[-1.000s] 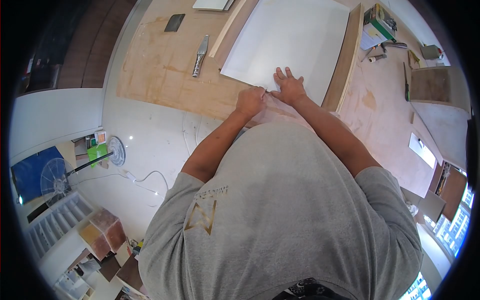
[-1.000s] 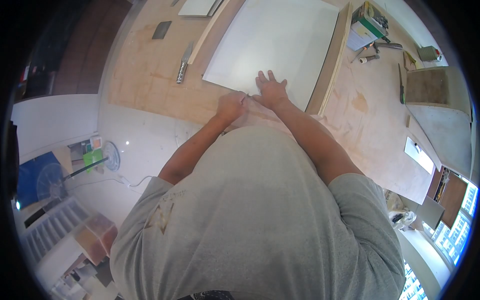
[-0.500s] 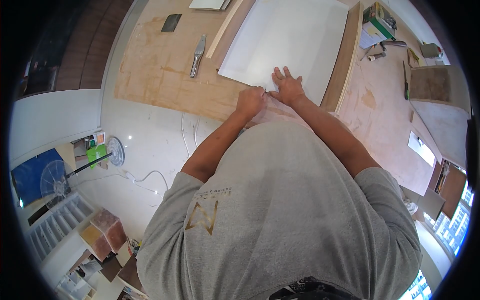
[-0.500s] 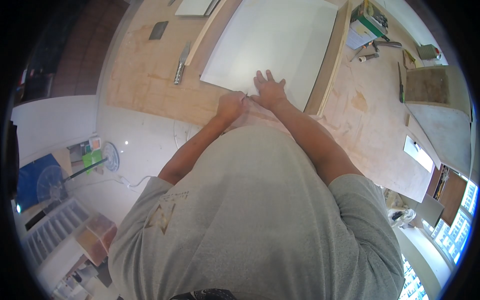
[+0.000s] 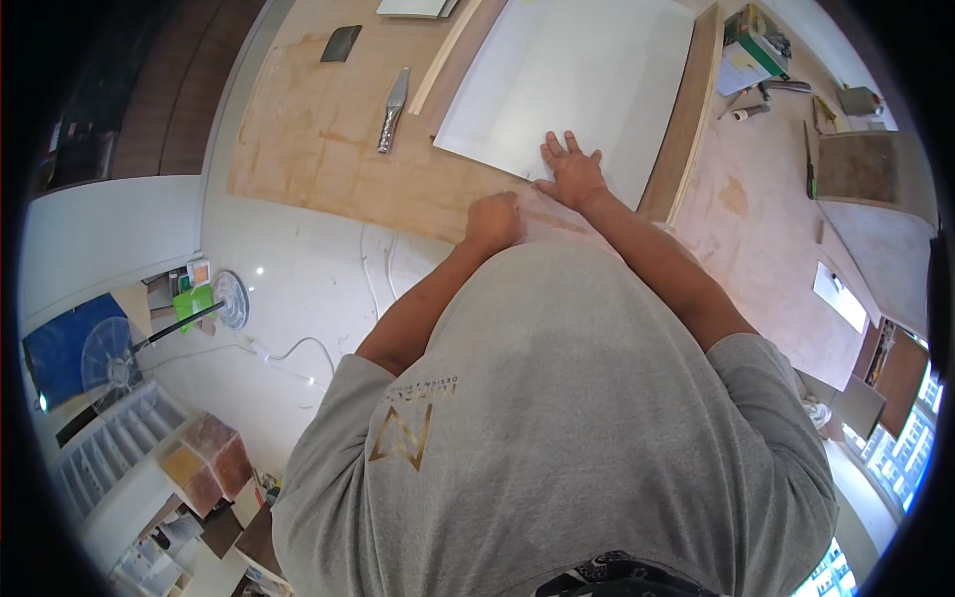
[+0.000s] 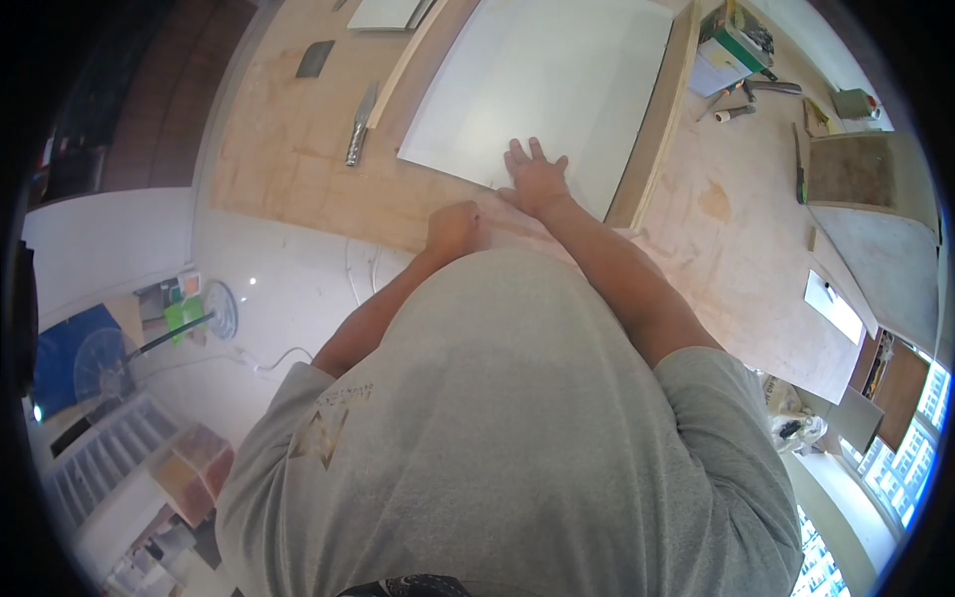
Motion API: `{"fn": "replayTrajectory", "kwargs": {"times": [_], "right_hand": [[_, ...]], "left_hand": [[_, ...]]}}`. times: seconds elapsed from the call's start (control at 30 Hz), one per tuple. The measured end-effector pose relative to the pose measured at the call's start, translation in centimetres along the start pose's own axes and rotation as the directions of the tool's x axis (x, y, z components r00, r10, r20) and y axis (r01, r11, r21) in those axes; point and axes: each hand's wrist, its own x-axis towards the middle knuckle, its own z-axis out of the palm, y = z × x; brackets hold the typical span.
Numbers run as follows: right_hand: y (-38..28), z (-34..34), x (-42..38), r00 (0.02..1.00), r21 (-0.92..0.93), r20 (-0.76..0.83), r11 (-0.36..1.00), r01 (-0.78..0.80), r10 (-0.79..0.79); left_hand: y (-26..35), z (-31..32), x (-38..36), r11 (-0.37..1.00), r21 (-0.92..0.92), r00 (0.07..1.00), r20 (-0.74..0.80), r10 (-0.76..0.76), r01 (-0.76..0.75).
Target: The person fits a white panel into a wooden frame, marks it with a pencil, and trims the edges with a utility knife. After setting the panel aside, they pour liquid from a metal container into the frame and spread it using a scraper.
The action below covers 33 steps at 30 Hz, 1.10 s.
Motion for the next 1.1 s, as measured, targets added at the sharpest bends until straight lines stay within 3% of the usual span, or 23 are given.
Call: {"fn": "replayTrajectory", "kwargs": {"times": [0.1, 0.2, 0.3, 0.4, 0.7, 0.8, 1.1], "right_hand": [[0.0, 0.2, 0.0, 1.0, 0.004, 0.008, 1.0, 0.001, -0.001], [0.1, 0.2, 0.2, 1.0, -0.004, 0.0, 1.0, 0.008, -0.008], [0.0, 0.2, 0.3, 1.0, -0.011, -0.012, 1.0, 0.014, -0.014], [0.1, 0.1, 0.1, 1.0, -0.024, -0.011, 1.0, 0.013, -0.013], [0.1, 0.5, 0.2, 0.999, -0.033, -0.033, 0.999, 0.013, -0.014], [0.1, 0.5, 0.3, 1.0, -0.038, -0.026, 0.999, 0.013, -0.014], [0.1, 0.3, 0.3, 1.0, -0.054, -0.015, 0.998, 0.024, -0.025]], "left_hand": [[-0.2, 1.2, -0.7, 0.978, -0.146, 0.975, -0.138, -0.172, 0.151], [-0.8, 2.0, 0.1, 0.97, -0.238, 0.946, -0.305, -0.114, 0.04], [-0.6, 1.2, 1.1, 0.736, -0.625, 0.952, 0.038, -0.304, 0.261], [0.5, 1.1, 1.5, 0.488, -0.805, 0.913, 0.155, -0.377, 0.337], [0.8, 2.1, 1.8, 0.489, -0.807, 0.908, 0.132, -0.397, 0.331], [1.2, 1.8, 1.6, 0.418, -0.853, 0.9, 0.126, -0.417, 0.313], [0.7, 2.7, 1.6, 0.515, -0.807, 0.908, 0.06, -0.414, 0.288]]}}
